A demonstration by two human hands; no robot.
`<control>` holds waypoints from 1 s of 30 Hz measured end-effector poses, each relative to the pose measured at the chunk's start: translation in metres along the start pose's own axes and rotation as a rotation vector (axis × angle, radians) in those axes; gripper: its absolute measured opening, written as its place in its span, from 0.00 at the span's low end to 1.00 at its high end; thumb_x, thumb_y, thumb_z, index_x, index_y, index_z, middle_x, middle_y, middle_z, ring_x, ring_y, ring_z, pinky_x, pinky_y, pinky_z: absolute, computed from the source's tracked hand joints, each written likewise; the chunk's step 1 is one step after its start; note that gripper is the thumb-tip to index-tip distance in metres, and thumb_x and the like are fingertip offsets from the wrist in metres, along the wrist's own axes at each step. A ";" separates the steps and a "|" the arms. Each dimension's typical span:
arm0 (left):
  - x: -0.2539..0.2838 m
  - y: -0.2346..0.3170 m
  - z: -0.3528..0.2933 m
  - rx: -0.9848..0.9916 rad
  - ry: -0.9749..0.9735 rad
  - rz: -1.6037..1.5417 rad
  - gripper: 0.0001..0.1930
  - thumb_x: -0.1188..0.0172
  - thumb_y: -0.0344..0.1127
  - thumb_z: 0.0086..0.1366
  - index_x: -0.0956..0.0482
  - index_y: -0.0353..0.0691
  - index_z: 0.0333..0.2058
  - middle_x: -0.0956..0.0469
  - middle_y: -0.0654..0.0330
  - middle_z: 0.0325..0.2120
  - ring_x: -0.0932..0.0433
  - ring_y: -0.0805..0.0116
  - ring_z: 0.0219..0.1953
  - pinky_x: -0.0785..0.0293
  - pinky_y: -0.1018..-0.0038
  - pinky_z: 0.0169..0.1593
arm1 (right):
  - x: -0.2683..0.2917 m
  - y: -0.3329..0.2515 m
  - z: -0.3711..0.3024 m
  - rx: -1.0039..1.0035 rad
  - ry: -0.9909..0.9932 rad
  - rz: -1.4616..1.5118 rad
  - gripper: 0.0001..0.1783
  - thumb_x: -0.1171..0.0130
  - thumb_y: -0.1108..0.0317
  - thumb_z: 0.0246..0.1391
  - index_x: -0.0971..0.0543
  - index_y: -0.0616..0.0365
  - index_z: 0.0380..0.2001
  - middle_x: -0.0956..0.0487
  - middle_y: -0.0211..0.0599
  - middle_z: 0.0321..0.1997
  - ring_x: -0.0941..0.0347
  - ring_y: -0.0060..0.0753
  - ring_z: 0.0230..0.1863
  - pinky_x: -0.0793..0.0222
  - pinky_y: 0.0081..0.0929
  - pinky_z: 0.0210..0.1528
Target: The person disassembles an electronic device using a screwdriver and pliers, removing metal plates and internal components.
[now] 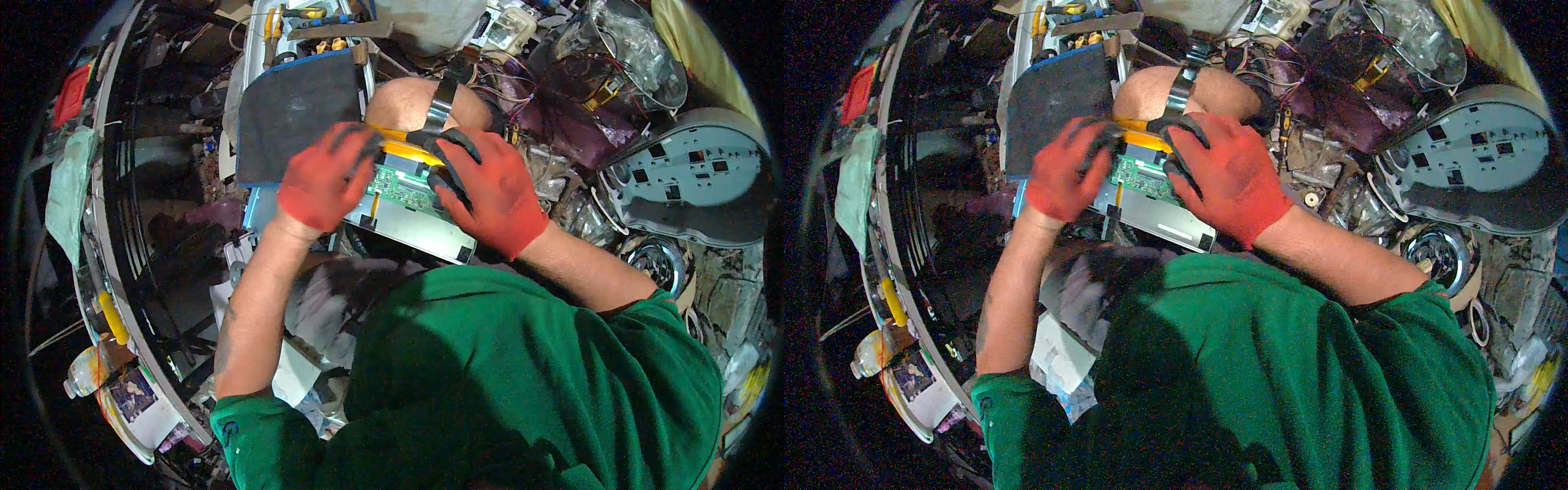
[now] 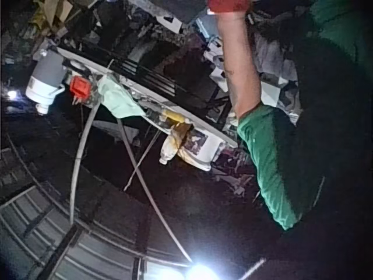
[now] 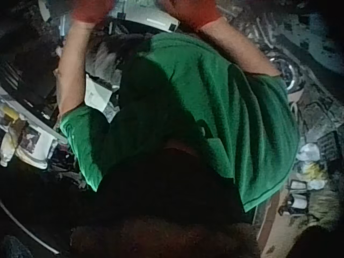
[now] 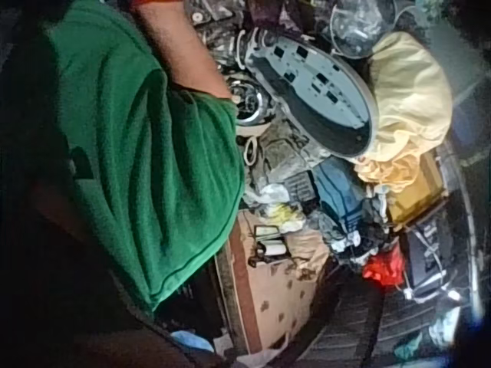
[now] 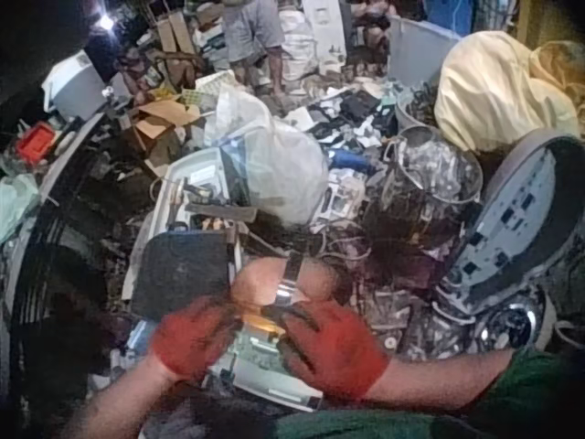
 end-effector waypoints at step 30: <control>-0.021 0.026 -0.087 0.427 0.508 -0.072 0.16 0.31 0.34 0.53 0.21 0.35 0.40 0.24 0.44 0.45 0.23 0.43 0.48 0.25 0.55 0.51 | 0.003 0.011 -0.004 -0.045 0.023 0.111 0.28 0.36 0.62 0.49 0.25 0.63 0.52 0.26 0.54 0.50 0.29 0.58 0.50 0.32 0.46 0.54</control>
Point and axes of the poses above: each hand's wrist, its own z-axis towards the middle knuckle, its own x-axis out of the back of the hand, y = z × x, the point moved 8 cm from there along z, towards the middle knuckle
